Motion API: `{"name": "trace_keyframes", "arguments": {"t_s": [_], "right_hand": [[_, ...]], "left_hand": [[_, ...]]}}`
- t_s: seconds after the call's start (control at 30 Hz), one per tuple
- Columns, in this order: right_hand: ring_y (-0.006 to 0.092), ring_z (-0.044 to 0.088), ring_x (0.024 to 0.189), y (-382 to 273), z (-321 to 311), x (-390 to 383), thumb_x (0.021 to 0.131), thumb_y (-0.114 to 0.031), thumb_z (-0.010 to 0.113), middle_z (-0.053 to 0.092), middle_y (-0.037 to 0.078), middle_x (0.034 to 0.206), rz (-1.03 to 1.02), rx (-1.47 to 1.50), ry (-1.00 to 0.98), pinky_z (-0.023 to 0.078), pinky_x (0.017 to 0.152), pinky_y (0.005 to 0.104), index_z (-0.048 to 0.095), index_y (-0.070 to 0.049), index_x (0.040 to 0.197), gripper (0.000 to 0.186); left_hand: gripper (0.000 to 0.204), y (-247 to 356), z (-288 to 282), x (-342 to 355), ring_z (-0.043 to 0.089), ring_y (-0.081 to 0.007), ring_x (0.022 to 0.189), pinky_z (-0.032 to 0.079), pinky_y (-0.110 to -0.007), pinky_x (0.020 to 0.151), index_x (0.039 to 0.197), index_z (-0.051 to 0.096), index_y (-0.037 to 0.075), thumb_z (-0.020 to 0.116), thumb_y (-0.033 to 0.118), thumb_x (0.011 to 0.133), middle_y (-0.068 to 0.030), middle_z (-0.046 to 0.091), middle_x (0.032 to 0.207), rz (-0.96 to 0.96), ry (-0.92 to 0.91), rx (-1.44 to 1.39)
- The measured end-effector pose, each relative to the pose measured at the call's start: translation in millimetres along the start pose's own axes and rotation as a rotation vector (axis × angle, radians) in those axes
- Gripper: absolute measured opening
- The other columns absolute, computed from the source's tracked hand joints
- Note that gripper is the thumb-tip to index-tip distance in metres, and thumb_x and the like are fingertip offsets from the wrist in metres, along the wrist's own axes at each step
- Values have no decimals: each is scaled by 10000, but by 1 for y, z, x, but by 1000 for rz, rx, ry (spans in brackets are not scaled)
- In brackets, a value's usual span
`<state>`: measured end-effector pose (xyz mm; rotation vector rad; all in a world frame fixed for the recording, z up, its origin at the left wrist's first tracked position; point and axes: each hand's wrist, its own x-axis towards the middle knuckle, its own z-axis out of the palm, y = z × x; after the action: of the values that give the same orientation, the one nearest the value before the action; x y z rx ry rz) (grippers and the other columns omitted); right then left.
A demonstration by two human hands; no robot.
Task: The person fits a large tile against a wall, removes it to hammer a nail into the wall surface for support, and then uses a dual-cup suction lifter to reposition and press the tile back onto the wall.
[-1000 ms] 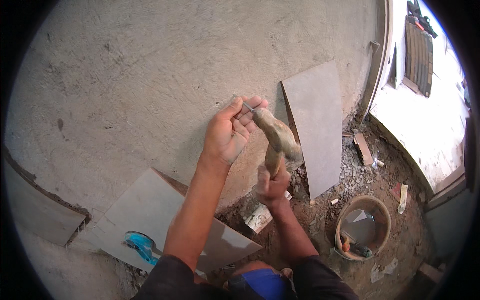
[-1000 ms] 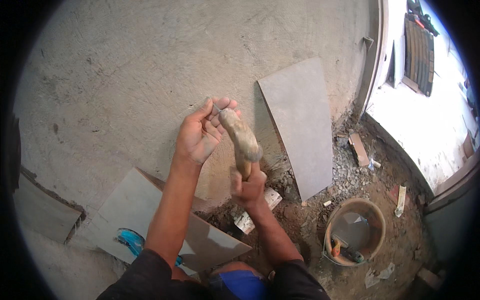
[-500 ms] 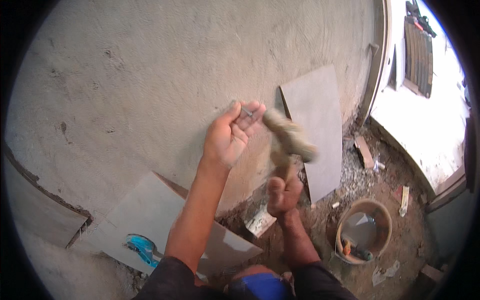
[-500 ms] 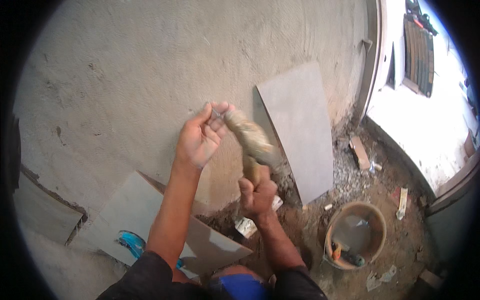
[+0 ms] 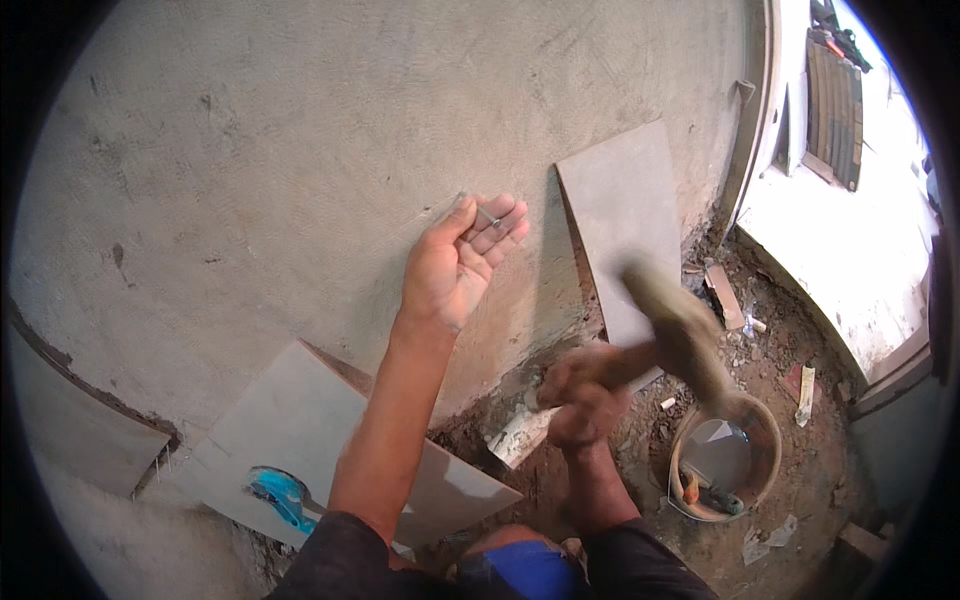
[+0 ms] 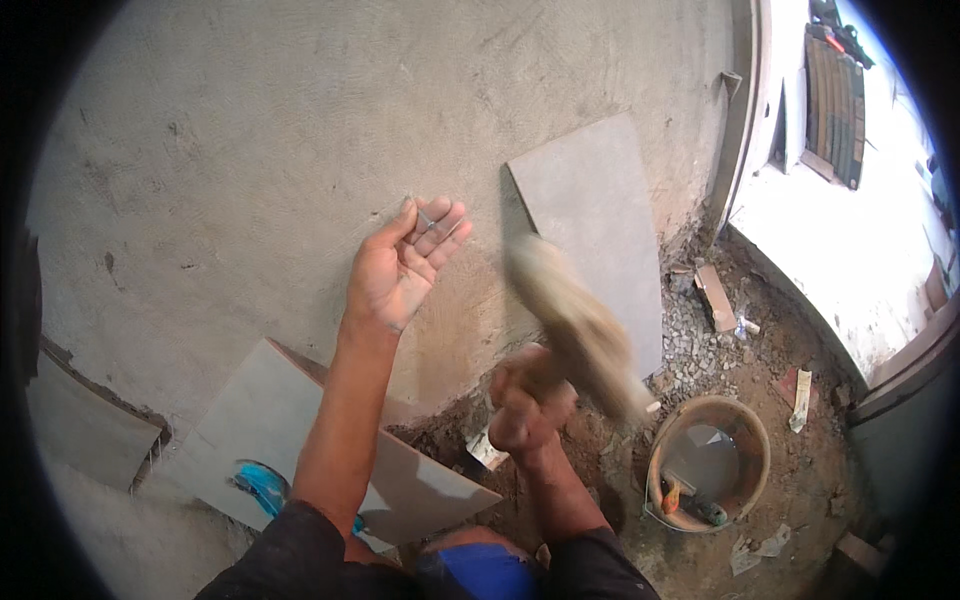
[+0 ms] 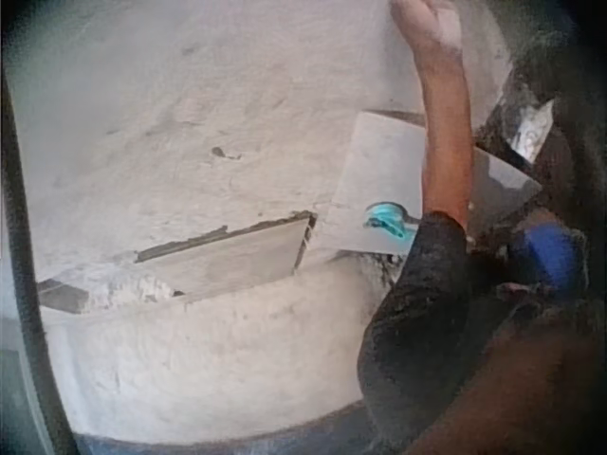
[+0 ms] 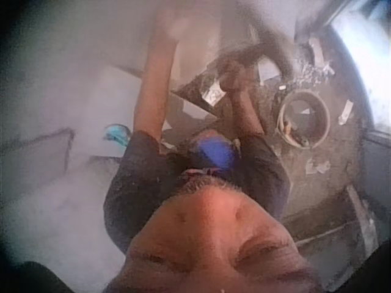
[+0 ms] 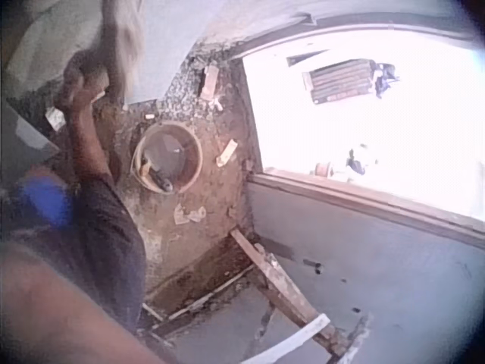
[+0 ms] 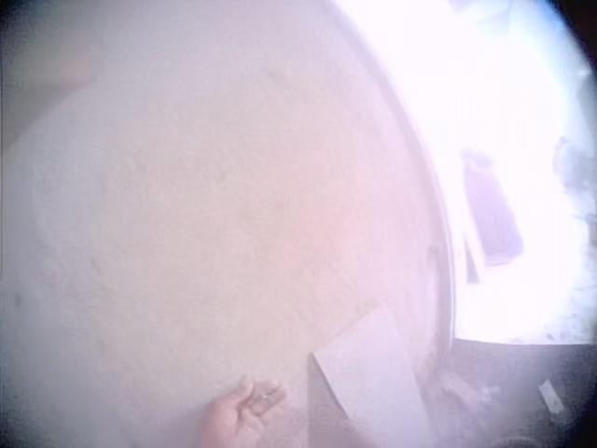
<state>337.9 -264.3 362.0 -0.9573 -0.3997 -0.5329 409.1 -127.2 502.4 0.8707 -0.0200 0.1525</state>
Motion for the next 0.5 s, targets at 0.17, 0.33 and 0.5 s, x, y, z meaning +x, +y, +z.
{"name": "trace_keyframes", "arguments": {"t_s": [0.17, 0.33, 0.5], "right_hand": [[150, 530, 564, 48, 13, 8, 946, -389, 549, 563, 63, 680, -366, -355, -10, 450, 513, 300, 528, 11, 1073, 420], [163, 543, 593, 26, 1, 4, 942, -383, 553, 582, 80, 749, 29, -220, -97, 458, 522, 321, 527, -18, 1148, 420], [197, 560, 581, -6, 16, 5, 955, -364, 525, 573, 113, 712, -261, 278, 12, 462, 532, 359, 531, 11, 1111, 406]], "left_hand": [[162, -2, 6, 4, 614, -340, 1120, 468, -508, 1053, 1046, 551, -18, 485, 125, 1007, -207, 642, 1088, -38, -64, -9], [158, 1, -2, 3, 612, -339, 1125, 459, -510, 1061, 1045, 550, -14, 498, 129, 1002, -201, 645, 1084, 14, -39, 25], [163, -1, -1, 3, 600, -341, 1136, 449, -505, 1072, 1048, 541, -19, 490, 130, 1005, -205, 626, 1105, -15, -48, -15]]}}
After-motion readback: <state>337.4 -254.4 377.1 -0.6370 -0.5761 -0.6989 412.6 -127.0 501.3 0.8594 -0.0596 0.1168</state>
